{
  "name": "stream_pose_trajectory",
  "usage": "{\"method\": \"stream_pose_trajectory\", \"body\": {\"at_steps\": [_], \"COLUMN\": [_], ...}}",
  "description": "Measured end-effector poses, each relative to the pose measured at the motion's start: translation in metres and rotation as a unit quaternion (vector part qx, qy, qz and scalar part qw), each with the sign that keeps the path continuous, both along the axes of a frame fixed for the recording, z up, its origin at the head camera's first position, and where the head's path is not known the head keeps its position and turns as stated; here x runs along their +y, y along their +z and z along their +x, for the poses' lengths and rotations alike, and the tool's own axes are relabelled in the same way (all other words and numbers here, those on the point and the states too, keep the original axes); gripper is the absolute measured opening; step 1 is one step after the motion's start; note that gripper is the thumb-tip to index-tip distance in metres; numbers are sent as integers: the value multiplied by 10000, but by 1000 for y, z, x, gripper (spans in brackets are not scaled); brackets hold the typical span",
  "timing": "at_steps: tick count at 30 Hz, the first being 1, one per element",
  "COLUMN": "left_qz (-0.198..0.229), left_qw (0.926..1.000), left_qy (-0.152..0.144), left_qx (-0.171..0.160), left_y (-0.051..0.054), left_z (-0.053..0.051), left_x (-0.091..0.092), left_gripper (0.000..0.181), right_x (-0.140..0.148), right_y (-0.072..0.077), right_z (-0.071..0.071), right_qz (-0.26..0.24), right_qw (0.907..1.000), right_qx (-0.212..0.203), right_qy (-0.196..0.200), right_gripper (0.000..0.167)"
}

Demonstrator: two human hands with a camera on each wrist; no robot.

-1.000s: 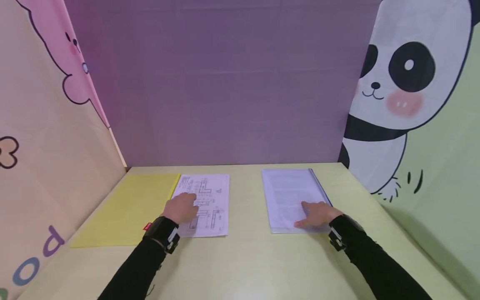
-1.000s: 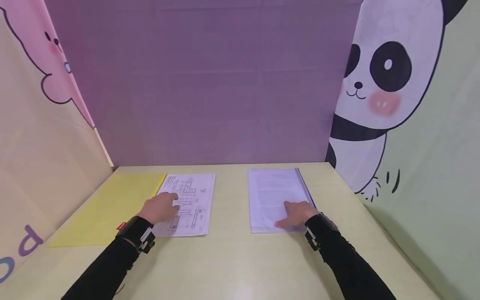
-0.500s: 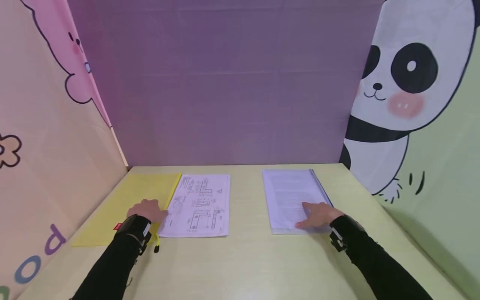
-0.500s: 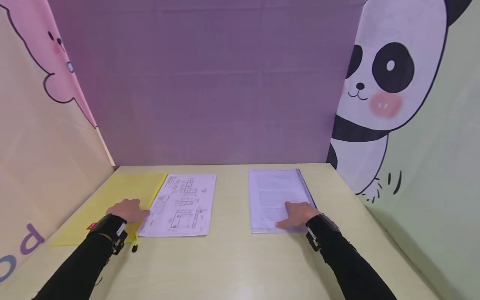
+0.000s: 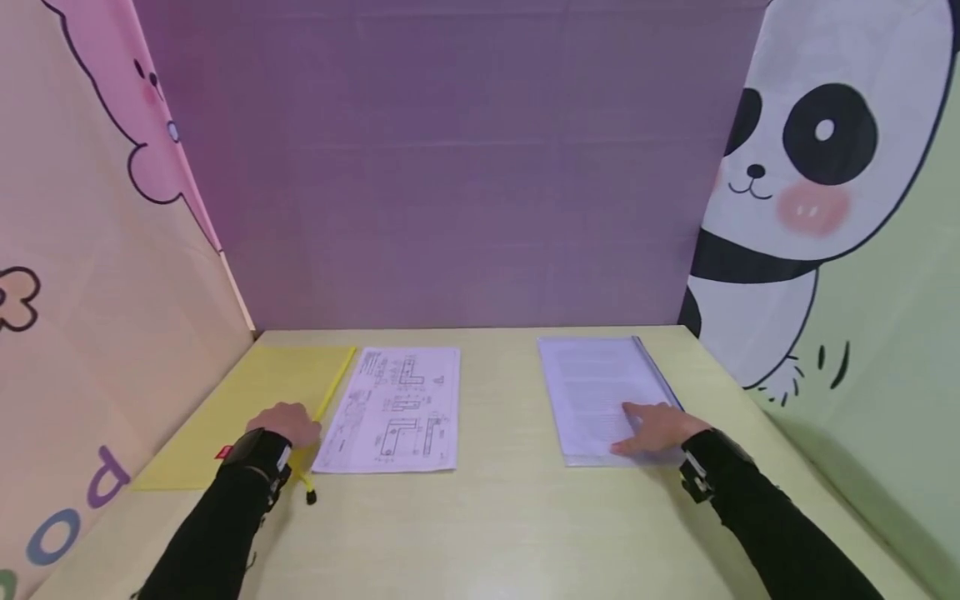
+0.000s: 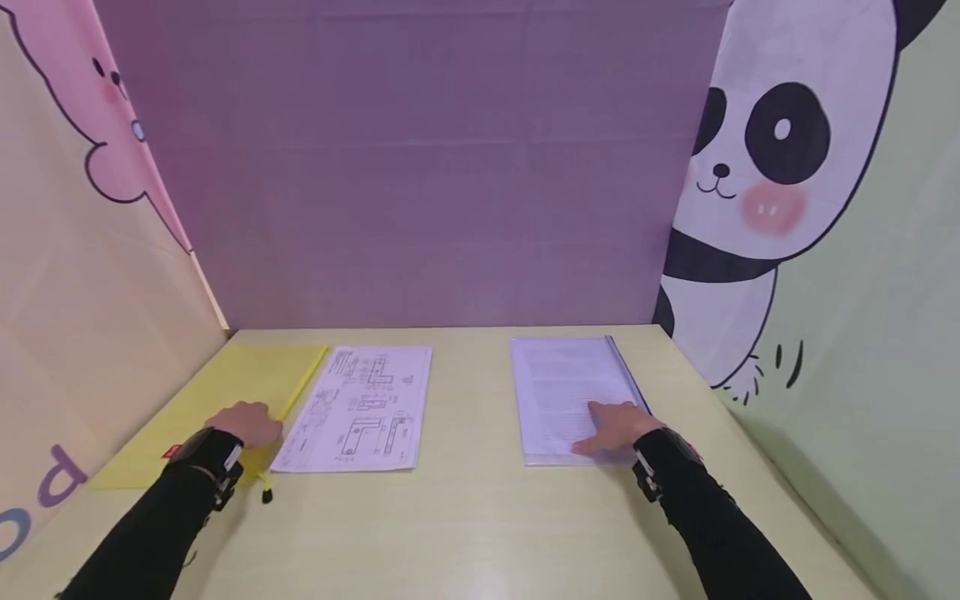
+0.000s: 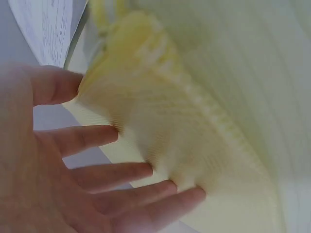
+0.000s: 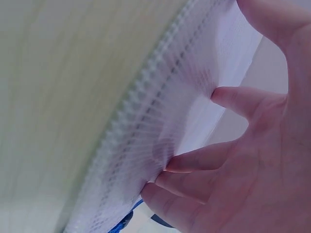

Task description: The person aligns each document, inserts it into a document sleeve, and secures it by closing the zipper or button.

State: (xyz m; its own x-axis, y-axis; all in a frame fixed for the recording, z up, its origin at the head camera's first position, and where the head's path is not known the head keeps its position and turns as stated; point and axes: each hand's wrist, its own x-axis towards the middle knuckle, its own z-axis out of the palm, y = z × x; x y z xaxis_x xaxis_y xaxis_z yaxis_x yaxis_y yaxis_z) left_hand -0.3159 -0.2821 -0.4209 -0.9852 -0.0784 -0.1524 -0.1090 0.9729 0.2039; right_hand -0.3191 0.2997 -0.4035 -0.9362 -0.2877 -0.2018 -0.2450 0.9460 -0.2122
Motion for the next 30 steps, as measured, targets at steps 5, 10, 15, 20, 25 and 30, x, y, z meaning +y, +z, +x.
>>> {"method": "stream_pose_trajectory", "body": {"at_steps": [5,10,15,20,25,30], "left_qz": [-3,-112,-145,211,553,619], "left_qw": [9992,9967,9955,9971,9952,9940], "left_qy": [-252,-453,-497,-359,-338,-274], "left_qx": [298,669,799,645,727,858], "left_y": [8,16,27,41,54,66], "left_z": [-5,-9,-13,-13,-11,-10], "left_x": [0,3,14,37,66,98], "left_gripper": [23,17,17,24,23,21], "right_x": [0,1,3,0,-9,-30], "right_y": [3,2,1,5,11,15], "right_z": [1,0,-1,2,5,1], "right_qz": [62,99,65,-64,-132,-353], "right_qw": [9999,9999,9998,9992,9996,9994], "right_qx": [-20,-35,-148,-330,-210,12], "right_qy": [-84,-112,-115,-216,-108,31], "right_gripper": [100,101,103,103,91,76]}}
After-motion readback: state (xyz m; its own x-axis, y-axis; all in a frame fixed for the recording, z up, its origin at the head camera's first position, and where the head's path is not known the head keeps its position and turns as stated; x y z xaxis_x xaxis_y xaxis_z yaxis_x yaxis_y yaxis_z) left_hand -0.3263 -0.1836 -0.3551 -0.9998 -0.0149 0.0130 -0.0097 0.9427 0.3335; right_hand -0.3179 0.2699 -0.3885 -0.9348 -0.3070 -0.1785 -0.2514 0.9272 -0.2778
